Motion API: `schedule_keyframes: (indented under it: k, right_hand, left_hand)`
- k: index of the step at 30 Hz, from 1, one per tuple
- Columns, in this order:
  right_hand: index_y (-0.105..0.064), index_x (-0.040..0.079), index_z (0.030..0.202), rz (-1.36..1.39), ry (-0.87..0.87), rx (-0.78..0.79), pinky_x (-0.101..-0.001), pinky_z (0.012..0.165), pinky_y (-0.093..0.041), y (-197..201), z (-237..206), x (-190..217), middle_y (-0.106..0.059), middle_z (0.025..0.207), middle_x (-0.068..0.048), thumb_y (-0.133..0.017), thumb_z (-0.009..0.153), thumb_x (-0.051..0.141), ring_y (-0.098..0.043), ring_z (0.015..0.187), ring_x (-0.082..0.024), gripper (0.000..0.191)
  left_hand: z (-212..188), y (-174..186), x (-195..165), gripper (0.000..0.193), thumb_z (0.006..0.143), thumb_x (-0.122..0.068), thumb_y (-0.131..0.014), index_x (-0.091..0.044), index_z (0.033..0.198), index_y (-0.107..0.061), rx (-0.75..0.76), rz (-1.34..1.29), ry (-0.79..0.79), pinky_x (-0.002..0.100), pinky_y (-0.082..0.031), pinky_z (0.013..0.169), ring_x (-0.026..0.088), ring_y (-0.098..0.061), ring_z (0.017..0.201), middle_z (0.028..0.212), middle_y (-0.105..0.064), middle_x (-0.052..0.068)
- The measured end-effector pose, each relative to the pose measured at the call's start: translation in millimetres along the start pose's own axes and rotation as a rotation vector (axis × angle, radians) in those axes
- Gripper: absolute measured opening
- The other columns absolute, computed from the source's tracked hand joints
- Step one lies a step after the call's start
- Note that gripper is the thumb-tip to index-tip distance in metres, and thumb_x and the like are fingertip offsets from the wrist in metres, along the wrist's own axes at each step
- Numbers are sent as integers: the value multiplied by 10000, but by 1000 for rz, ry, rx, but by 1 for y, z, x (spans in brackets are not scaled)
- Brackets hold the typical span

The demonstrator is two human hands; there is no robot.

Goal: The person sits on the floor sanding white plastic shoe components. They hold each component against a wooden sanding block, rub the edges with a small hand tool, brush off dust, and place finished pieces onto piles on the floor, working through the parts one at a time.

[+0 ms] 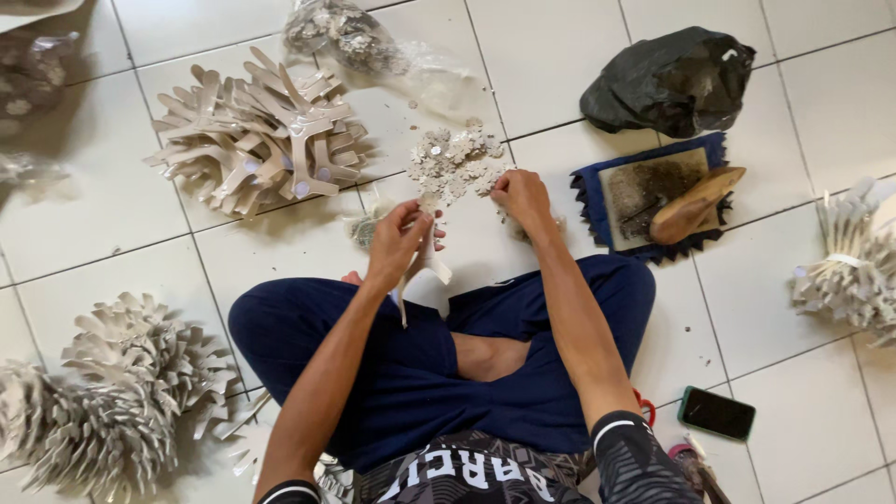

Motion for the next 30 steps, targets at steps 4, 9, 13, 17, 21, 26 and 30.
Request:
schedule_keyframes:
  k: [4,9,13,17,21,26,30]
  right_hand:
    - [-783,51,884,151,-6,-96,-345,715,-567,9,-7,1,-767,821,-99,-783,841,180,-723,747,-229,136]
    - [-732,12,990,903,-31,87,-230,766,-566,-6,-41,29,-760,896,-29,-770,901,137,-694,812,-78,158]
    - [-756,-8,1014,871,-7,130,-232,754,-544,-22,-66,56,-755,906,-33,-766,911,115,-667,818,-70,161]
    - [-750,-14,989,840,-21,82,-229,743,-553,-21,-73,66,-762,897,-33,-774,901,126,-683,817,-65,167]
    - [-753,-10,985,808,12,71,-231,749,-563,-12,-78,74,-774,897,-37,-763,905,137,-698,821,-70,168]
    - [-755,-14,984,734,24,25,-239,747,-576,5,-87,87,-774,889,-47,-775,903,152,-713,822,-81,186]
    - [-747,-13,984,744,32,32,-238,718,-597,18,-94,98,-773,882,-48,-769,898,158,-741,816,-86,193]
  left_hand:
    - [0,3,20,413,1010,-98,-597,61,1375,-486,-20,13,-6,371,-667,732,258,-763,924,1196,-725,181]
    - [-4,-2,24,386,994,-79,-617,66,1334,-504,-10,-91,16,390,-675,745,266,-763,973,1171,-723,194]
    - [-10,-7,20,381,994,-72,-630,71,1329,-520,20,-65,20,396,-687,740,269,-765,979,1139,-721,200]
    - [-17,-9,12,364,985,-102,-647,60,1299,-559,50,-56,-12,390,-690,730,262,-770,967,1133,-723,177]
    - [-22,-12,3,332,978,-141,-681,63,1234,-628,36,-51,-32,389,-691,709,262,-775,947,1102,-729,166]
    - [-27,-14,-8,313,980,-170,-679,60,1192,-685,16,33,-98,366,-647,694,231,-780,934,1054,-746,137]
    - [-29,-16,-13,290,980,-151,-686,77,1159,-694,2,80,-168,353,-676,701,212,-776,915,1026,-749,137]
Point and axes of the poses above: each hand's wrist, its own z-axis towards the middle knuckle, its own y-axis out of the back of the hand, x = y × z, the point moved 5 cm from there along z, towards the middle knuckle
